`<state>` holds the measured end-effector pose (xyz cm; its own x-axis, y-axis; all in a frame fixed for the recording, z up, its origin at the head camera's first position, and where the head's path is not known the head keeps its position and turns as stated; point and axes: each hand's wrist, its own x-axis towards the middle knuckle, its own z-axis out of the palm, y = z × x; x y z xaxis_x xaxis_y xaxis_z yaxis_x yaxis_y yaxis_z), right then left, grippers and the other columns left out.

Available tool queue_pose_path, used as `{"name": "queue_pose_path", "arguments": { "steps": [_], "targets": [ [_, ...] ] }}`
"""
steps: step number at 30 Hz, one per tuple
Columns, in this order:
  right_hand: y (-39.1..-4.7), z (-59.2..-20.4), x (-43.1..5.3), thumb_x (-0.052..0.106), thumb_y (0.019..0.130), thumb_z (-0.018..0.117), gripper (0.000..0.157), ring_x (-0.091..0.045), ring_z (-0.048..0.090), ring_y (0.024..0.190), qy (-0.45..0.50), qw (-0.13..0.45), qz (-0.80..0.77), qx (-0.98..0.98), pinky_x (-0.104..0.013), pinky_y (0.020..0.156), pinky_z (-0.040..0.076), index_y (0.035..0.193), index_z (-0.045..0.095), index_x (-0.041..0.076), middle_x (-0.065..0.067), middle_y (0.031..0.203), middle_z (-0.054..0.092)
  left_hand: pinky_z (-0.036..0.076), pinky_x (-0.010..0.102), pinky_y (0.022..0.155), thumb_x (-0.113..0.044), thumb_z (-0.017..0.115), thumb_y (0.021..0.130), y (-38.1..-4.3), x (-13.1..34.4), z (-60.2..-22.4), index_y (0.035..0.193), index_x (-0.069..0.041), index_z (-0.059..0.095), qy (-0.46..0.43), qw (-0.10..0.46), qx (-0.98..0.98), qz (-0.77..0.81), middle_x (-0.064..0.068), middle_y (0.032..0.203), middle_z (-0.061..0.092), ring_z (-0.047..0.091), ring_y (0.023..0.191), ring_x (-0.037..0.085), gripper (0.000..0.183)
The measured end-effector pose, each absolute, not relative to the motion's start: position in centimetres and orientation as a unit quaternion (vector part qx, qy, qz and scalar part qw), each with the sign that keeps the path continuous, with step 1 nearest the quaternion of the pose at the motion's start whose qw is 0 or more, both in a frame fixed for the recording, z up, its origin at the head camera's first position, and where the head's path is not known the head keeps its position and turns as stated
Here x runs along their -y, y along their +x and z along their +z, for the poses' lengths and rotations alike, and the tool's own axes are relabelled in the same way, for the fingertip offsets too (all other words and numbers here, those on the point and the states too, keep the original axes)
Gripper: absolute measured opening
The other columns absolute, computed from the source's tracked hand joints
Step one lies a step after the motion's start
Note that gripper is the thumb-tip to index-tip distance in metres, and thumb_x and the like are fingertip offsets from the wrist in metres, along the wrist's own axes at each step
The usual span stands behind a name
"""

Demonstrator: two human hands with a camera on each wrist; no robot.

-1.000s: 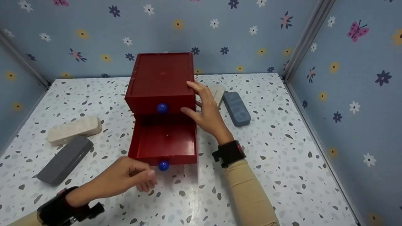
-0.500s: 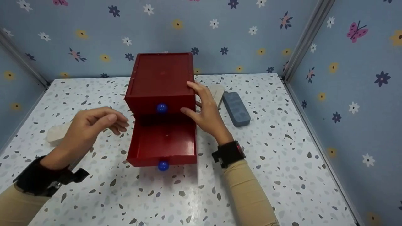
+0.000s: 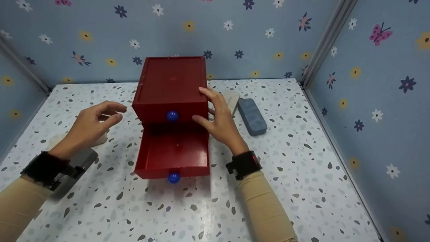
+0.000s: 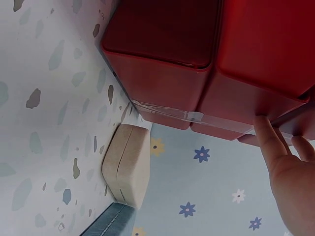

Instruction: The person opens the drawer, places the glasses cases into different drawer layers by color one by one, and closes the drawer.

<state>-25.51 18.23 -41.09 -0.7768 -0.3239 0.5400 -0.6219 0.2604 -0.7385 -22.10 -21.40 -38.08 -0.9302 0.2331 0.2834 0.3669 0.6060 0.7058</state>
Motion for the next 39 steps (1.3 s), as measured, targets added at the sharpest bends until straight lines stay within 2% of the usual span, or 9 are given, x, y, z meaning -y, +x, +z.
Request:
{"name": "queue_pose_path", "arguments": {
  "steps": [4,8,12,21,26,35,39],
  "targets": [
    [-25.4,-41.0,-18.2,0.017,0.096,0.081,0.078,-0.023,0.052,0.141,0.296,0.143,0.527,0.784,-0.049,0.103,0.058,0.162,0.04,0.02,-0.001,0.165,0.038,0.053,0.052,0.101,-0.023,0.067,0.105,-23.0,23.6,-38.7,0.136,-0.009,0.068,-0.183,0.074,0.911,-0.361,0.011,0.134,0.07,0.067,0.118,0.033,0.034],
    [-25.4,-41.0,-18.2,0.015,0.096,0.081,0.076,-0.024,0.052,0.141,0.3,0.142,0.533,0.778,-0.054,0.102,0.058,0.161,0.041,0.019,-0.002,0.165,0.038,0.049,0.06,0.102,-0.026,0.069,0.103,-23.2,26.0,-38.9,0.139,-0.011,0.066,-0.177,0.066,0.934,-0.302,0.014,0.138,0.068,0.064,0.122,0.039,0.038],
    [-25.4,-41.0,-18.2,0.016,0.096,0.081,0.076,-0.024,0.052,0.142,0.301,0.144,0.531,0.779,-0.053,0.102,0.058,0.161,0.041,0.019,-0.002,0.165,0.038,0.047,0.065,0.101,-0.029,0.071,0.102,-23.1,28.5,-39.1,0.145,-0.014,0.062,-0.161,0.036,0.951,-0.26,0.016,0.14,0.065,0.06,0.126,0.042,0.047],
    [-25.5,-41.0,-18.3,0.019,0.096,0.081,0.078,-0.024,0.053,0.141,0.304,0.144,0.524,0.782,-0.055,0.101,0.058,0.162,0.039,0.021,-0.001,0.165,0.037,0.047,0.068,0.097,-0.032,0.075,0.1,-22.9,33.8,-40.6,0.154,-0.012,0.052,-0.144,-0.045,0.965,-0.214,0.025,0.148,0.055,0.055,0.13,0.048,0.062],
    [-25.5,-40.9,-18.2,0.017,0.096,0.081,0.079,-0.024,0.053,0.139,0.312,0.142,0.53,0.776,-0.057,0.102,0.057,0.162,0.039,0.019,-0.002,0.165,0.038,0.041,0.074,0.104,-0.028,0.075,0.099,-22.3,35.9,-41.3,0.156,-0.008,0.049,-0.15,-0.071,0.969,-0.181,0.032,0.152,0.049,0.047,0.135,0.055,0.066],
    [-25.6,-41.0,-18.1,0.015,0.095,0.082,0.077,-0.024,0.053,0.14,0.304,0.14,0.535,0.776,-0.052,0.103,0.058,0.161,0.04,0.017,-0.002,0.164,0.039,0.039,0.078,0.104,-0.014,0.082,0.088,-21.7,38.7,-43.1,0.153,-0.004,0.051,-0.166,-0.084,0.968,-0.169,0.035,0.147,0.052,0.045,0.135,0.06,0.072],
    [-25.5,-40.9,-18.1,0.015,0.096,0.081,0.077,-0.024,0.053,0.14,0.302,0.14,0.535,0.777,-0.051,0.103,0.058,0.161,0.041,0.018,-0.002,0.164,0.039,0.04,0.079,0.101,-0.011,0.082,0.088,-21.7,39.3,-43.7,0.154,-0.006,0.05,-0.165,-0.087,0.967,-0.172,0.035,0.148,0.049,0.044,0.133,0.061,0.074]
  ]
}}
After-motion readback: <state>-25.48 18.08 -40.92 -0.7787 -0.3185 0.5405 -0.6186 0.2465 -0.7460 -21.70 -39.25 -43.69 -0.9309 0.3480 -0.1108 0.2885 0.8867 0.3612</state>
